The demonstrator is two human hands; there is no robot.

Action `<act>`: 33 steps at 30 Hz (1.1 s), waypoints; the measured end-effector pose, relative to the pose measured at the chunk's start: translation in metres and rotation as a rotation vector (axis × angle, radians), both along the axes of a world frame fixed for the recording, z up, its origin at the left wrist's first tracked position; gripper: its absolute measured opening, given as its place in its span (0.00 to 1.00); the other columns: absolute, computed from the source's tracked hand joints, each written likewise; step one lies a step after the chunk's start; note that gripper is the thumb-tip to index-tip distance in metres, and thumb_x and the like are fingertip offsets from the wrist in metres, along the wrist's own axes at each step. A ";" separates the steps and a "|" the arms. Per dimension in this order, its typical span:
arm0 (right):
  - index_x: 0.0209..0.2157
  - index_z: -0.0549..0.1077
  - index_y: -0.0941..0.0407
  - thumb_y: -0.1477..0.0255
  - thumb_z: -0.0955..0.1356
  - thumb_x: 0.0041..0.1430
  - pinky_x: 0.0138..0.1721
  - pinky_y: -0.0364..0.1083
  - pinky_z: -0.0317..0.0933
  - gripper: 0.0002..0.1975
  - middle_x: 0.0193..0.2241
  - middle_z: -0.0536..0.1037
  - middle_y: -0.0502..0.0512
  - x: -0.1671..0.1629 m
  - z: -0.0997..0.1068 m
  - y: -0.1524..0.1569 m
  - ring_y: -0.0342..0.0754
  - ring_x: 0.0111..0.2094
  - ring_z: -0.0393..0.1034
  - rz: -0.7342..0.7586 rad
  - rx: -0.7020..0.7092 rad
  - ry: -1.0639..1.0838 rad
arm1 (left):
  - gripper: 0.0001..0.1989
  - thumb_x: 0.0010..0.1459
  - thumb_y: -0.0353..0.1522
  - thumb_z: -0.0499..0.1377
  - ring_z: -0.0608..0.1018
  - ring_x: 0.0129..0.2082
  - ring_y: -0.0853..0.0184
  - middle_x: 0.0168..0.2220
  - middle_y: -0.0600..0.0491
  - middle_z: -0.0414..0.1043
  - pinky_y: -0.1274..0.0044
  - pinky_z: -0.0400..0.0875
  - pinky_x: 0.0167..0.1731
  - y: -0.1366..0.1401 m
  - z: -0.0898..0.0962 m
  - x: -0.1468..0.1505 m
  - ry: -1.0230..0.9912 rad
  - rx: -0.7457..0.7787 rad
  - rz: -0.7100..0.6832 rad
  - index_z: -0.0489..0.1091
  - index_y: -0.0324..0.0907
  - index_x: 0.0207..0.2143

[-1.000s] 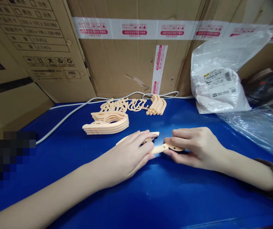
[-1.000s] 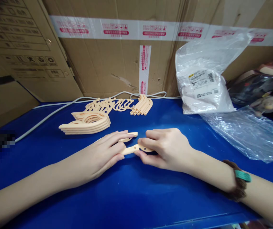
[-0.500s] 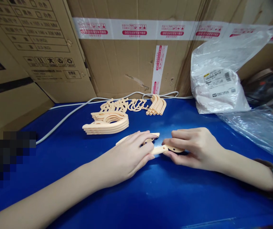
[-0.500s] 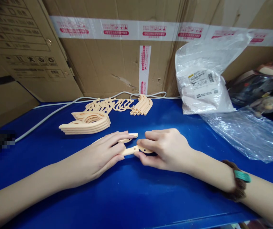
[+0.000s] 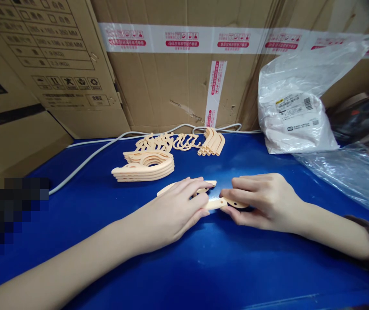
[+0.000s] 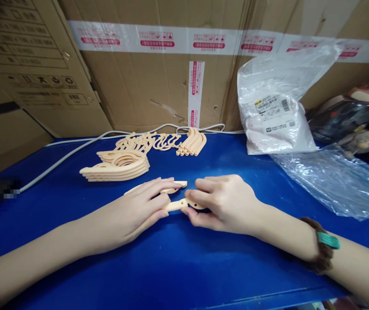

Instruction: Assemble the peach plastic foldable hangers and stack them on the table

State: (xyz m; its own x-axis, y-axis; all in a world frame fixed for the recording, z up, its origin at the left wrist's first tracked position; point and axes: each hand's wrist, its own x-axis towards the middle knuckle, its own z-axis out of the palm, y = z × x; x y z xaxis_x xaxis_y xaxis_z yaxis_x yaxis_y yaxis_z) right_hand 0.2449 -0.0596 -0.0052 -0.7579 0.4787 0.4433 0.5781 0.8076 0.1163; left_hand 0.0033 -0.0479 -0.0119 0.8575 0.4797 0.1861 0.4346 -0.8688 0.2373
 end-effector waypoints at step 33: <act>0.28 0.71 0.57 0.55 0.65 0.58 0.31 0.46 0.49 0.18 0.25 0.67 0.52 0.002 0.012 -0.001 0.46 0.28 0.57 0.129 -0.225 -0.090 | 0.13 0.64 0.32 0.50 0.58 0.64 0.65 0.60 0.49 0.57 0.72 0.57 0.61 0.007 -0.003 -0.003 -0.228 -0.221 0.203 0.61 0.44 0.51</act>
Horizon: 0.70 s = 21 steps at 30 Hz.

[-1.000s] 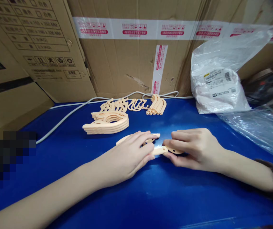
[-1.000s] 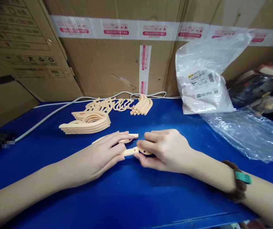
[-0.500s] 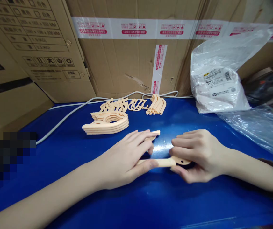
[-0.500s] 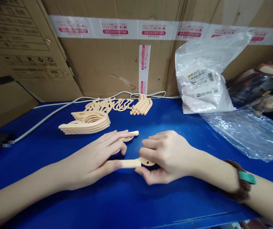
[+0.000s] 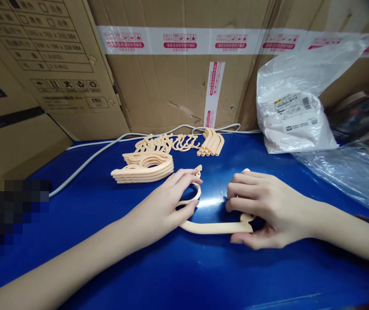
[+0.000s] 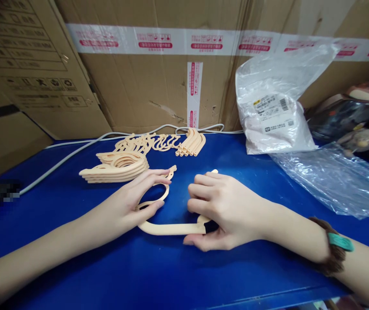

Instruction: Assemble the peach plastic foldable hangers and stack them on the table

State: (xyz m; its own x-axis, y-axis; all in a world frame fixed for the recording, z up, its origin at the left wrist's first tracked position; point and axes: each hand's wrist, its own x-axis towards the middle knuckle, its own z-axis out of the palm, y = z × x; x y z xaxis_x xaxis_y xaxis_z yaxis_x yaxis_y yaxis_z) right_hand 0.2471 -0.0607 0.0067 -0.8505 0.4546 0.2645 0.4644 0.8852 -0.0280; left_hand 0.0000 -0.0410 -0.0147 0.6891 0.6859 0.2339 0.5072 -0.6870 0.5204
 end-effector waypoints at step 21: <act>0.37 0.75 0.56 0.50 0.65 0.57 0.33 0.47 0.53 0.23 0.33 0.74 0.55 0.001 0.003 -0.005 0.48 0.31 0.66 -0.089 0.008 -0.069 | 0.13 0.64 0.33 0.53 0.61 0.62 0.62 0.59 0.48 0.60 0.70 0.57 0.60 0.002 -0.005 0.000 -0.023 0.034 0.031 0.61 0.45 0.51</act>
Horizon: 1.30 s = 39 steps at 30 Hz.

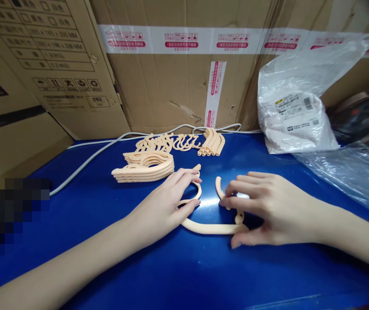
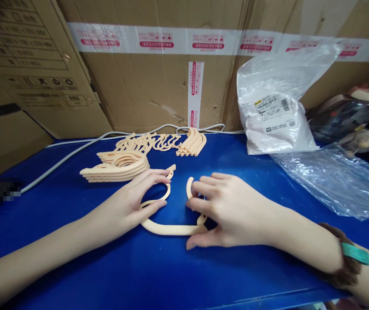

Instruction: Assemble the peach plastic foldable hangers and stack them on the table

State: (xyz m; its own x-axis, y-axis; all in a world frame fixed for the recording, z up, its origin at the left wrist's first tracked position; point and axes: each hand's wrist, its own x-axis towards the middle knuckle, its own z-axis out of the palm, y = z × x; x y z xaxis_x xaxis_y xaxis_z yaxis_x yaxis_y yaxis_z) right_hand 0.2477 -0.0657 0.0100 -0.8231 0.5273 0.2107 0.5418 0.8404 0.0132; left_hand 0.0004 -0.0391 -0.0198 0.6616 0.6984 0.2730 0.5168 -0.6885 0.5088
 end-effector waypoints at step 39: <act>0.44 0.72 0.57 0.83 0.62 0.58 0.43 0.48 0.61 0.15 0.39 0.75 0.57 -0.007 -0.002 0.001 0.50 0.42 0.65 0.111 -0.285 0.103 | 0.22 0.61 0.19 0.46 0.69 0.53 0.67 0.53 0.51 0.67 0.74 0.64 0.54 0.000 0.004 -0.003 -0.036 0.030 -0.088 0.60 0.44 0.54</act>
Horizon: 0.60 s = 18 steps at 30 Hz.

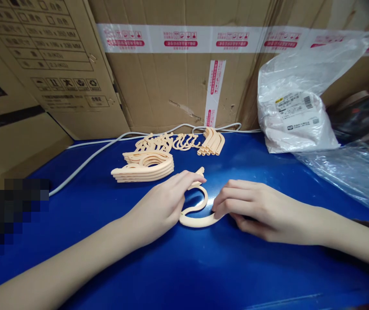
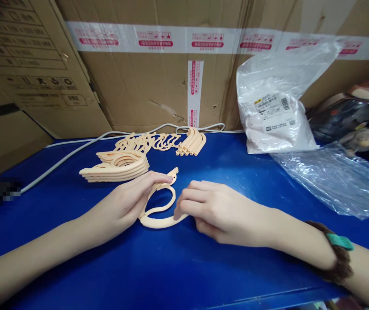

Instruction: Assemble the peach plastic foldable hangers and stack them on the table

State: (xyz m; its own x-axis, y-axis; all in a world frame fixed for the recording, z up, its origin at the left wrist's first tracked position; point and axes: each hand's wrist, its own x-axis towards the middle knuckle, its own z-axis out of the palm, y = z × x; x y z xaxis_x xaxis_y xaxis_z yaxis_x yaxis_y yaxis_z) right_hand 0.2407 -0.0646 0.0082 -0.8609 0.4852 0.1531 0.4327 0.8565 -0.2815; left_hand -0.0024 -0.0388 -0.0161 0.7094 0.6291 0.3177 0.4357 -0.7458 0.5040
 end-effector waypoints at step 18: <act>0.43 0.70 0.57 0.73 0.61 0.65 0.37 0.46 0.57 0.08 0.32 0.75 0.54 0.005 -0.008 0.009 0.47 0.33 0.67 -0.200 0.239 0.055 | 0.20 0.62 0.23 0.49 0.65 0.58 0.63 0.57 0.48 0.63 0.69 0.63 0.56 0.002 -0.002 -0.001 0.019 0.048 -0.088 0.59 0.46 0.54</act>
State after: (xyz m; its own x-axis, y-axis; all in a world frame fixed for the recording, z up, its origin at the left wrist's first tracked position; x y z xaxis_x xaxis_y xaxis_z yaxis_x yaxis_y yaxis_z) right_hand 0.2455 -0.0554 0.0007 -0.7395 0.5887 0.3266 0.5889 0.8007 -0.1097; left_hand -0.0029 -0.0371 -0.0176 0.7676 0.5485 0.3316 0.3766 -0.8046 0.4591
